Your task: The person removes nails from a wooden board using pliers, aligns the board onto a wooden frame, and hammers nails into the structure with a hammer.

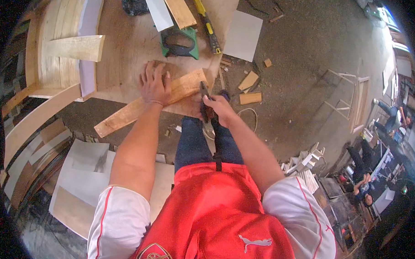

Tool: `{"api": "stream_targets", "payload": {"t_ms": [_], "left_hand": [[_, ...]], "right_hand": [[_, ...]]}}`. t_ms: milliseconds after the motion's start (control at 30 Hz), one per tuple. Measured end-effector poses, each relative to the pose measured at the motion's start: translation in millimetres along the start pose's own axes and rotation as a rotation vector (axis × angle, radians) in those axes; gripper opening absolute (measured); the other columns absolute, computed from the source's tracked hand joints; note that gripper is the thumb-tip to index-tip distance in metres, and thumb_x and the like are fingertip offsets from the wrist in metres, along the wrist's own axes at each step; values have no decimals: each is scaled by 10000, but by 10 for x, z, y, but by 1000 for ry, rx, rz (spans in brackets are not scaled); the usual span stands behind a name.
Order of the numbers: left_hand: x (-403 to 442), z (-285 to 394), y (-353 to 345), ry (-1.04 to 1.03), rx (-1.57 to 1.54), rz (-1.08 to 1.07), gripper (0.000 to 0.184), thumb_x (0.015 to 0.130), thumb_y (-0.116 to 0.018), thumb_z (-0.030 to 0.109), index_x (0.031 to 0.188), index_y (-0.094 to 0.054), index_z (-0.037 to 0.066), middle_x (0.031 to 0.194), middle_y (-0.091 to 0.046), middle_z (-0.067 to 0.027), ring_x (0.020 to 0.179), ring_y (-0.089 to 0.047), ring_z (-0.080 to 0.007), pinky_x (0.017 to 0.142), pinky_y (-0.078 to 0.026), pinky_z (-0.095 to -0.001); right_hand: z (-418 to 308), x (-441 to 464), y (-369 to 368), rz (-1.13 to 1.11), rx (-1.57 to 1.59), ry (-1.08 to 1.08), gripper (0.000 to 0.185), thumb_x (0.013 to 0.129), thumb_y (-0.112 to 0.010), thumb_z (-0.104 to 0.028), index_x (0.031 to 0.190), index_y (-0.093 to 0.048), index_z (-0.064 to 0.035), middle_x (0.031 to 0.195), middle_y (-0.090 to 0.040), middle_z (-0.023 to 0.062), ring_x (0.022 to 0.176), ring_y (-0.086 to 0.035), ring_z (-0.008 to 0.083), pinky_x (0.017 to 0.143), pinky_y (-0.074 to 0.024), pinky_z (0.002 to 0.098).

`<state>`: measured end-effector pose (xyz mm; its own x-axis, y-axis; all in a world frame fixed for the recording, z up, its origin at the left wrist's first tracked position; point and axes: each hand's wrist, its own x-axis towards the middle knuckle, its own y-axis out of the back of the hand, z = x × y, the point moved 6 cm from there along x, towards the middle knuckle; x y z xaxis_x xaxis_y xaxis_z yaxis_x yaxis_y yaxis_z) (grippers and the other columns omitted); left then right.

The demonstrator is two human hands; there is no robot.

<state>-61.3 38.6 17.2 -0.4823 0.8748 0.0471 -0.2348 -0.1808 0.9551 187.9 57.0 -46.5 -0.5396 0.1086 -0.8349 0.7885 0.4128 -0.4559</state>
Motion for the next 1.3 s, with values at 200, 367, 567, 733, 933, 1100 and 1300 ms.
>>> {"api": "stream_targets", "payload": {"t_ms": [200, 367, 567, 733, 933, 1100, 1300], "left_hand": [[14, -11, -16, -1, -22, -7, 367, 908, -633, 313, 1256, -634, 196, 1434, -487, -105, 1416, -390, -344, 1158, -285, -516], [19, -3, 7, -4, 8, -11, 366, 910, -631, 318, 1255, -635, 197, 1439, -483, -105, 1415, -391, -345, 1155, -286, -515], [14, -44, -65, -22, 41, 16, 352, 916, -620, 328, 1243, -645, 201, 1446, -482, -104, 1413, -395, -341, 1142, -299, -521], [19, -24, -54, -42, 71, 16, 348, 927, -602, 329, 1253, -639, 212, 1462, -472, -102, 1421, -384, -333, 1132, -298, -532], [4, -21, -26, -48, 51, 24, 344, 931, -603, 321, 1258, -635, 220, 1476, -465, -96, 1443, -350, -326, 1124, -296, -557], [-22, -39, -61, -8, 33, -10, 366, 937, -595, 320, 1291, -619, 233, 1477, -465, -96, 1448, -345, -329, 1138, -286, -570], [-29, -80, -66, -13, -4, -54, 438, 970, -553, 401, 1367, -574, 216, 1531, -409, -118, 1437, -353, -373, 1159, -265, -572]], "right_hand": [[-25, -24, -35, 33, 41, 2, 381, 1058, -551, -331, 1183, -619, 22, 918, -692, 120, 767, -717, 238, 684, -607, 393], [-245, -179, -207, 162, -108, 46, 216, 954, -701, -188, 972, -637, 16, 748, -657, 93, 593, -645, 195, 500, -520, 349], [-272, -172, -221, 248, -122, 36, 158, 892, -700, -117, 901, -620, 18, 705, -628, 100, 544, -610, 193, 460, -489, 349], [-264, -213, -253, 246, -117, -29, 168, 884, -695, -133, 860, -615, 13, 699, -620, 97, 534, -601, 197, 454, -481, 359], [-382, -328, -426, 284, -14, -205, 192, 898, -693, -179, 855, -621, -6, 702, -627, 93, 550, -622, 213, 474, -512, 365], [-1177, -711, -1294, 59, -42, -182, 248, 909, -722, -266, 853, -630, -43, 719, -641, 84, 584, -628, 209, 538, -521, 363], [-1740, 515, -1505, 77, -551, 59, 321, 908, -757, -325, 950, -707, -10, 723, -625, 71, 581, -597, 183, 503, -509, 361]]}}
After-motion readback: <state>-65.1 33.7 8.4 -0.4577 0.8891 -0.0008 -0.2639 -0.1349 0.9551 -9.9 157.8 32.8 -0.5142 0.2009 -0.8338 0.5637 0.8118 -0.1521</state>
